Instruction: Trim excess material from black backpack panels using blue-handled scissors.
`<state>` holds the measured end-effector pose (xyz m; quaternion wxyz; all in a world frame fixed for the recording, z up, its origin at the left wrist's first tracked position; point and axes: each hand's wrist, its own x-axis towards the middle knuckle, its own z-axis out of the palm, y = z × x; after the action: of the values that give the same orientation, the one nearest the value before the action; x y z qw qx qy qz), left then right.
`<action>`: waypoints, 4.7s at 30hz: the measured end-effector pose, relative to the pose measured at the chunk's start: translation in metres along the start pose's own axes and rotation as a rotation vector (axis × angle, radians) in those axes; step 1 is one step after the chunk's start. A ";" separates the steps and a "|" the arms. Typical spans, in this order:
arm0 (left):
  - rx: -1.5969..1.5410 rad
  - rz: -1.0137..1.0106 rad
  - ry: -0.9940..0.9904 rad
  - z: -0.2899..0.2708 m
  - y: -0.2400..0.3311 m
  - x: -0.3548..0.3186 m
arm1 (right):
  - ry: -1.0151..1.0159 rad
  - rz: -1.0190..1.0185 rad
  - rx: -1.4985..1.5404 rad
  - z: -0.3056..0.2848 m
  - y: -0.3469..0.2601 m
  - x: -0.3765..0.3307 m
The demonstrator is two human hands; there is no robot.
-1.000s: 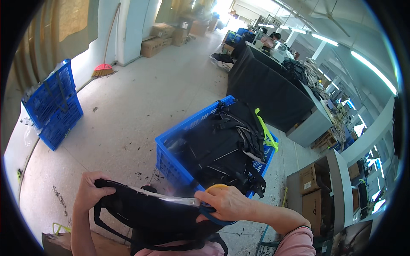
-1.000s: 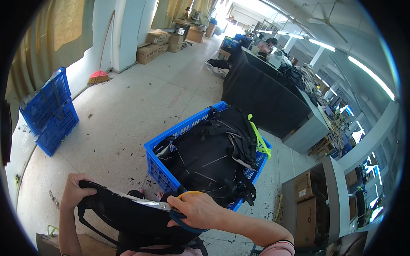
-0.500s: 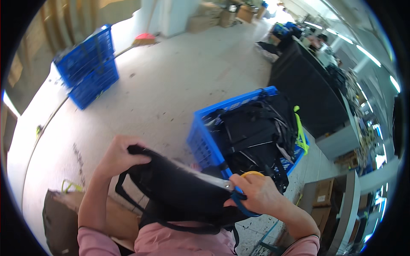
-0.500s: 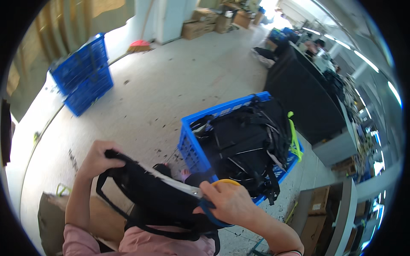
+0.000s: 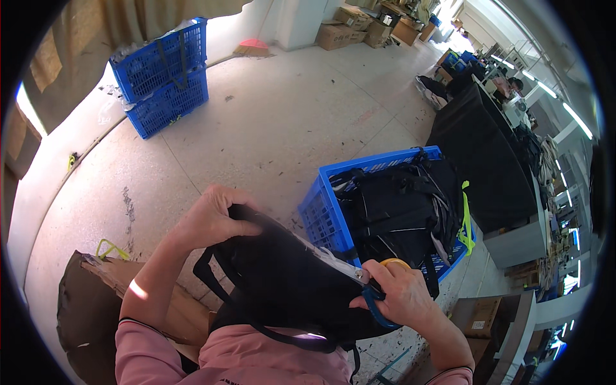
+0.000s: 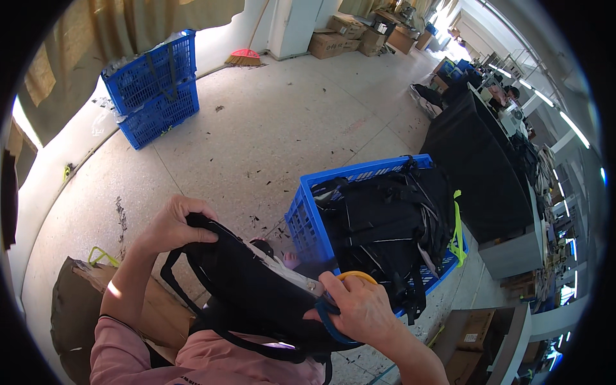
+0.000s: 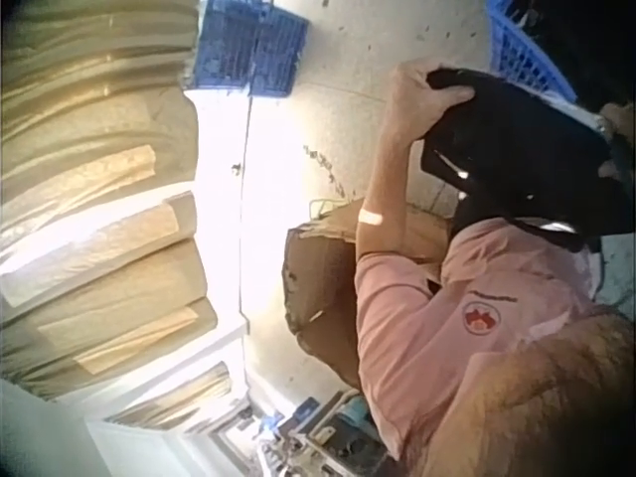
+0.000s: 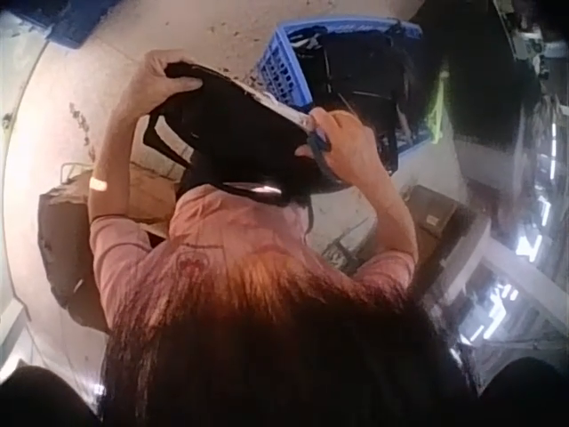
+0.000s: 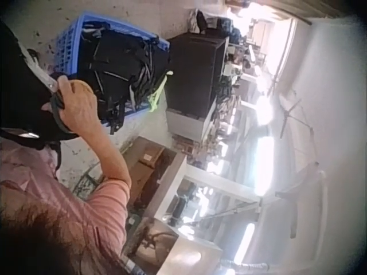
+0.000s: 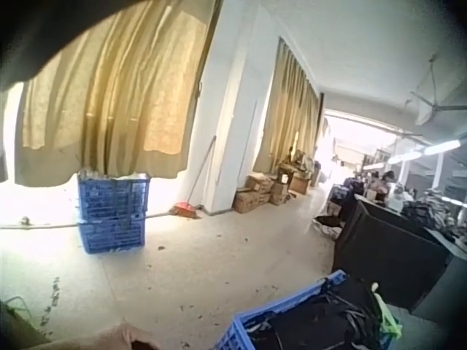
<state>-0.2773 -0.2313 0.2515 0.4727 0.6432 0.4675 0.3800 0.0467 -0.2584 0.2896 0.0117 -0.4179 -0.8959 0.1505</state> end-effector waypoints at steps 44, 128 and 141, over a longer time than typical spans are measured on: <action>-0.056 -0.088 0.151 0.009 -0.028 0.004 | 0.212 -0.220 0.183 0.036 0.019 0.017; 0.035 -0.079 0.047 -0.011 -0.039 -0.009 | 0.203 -0.071 0.047 0.019 0.002 0.022; -0.187 -0.058 0.065 -0.006 -0.047 -0.011 | 0.102 -0.068 0.144 0.025 0.006 0.021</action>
<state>-0.2974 -0.2347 0.2075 0.5260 0.5698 0.4637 0.4286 0.0335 -0.2459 0.2619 0.0925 -0.3925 -0.8946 0.1924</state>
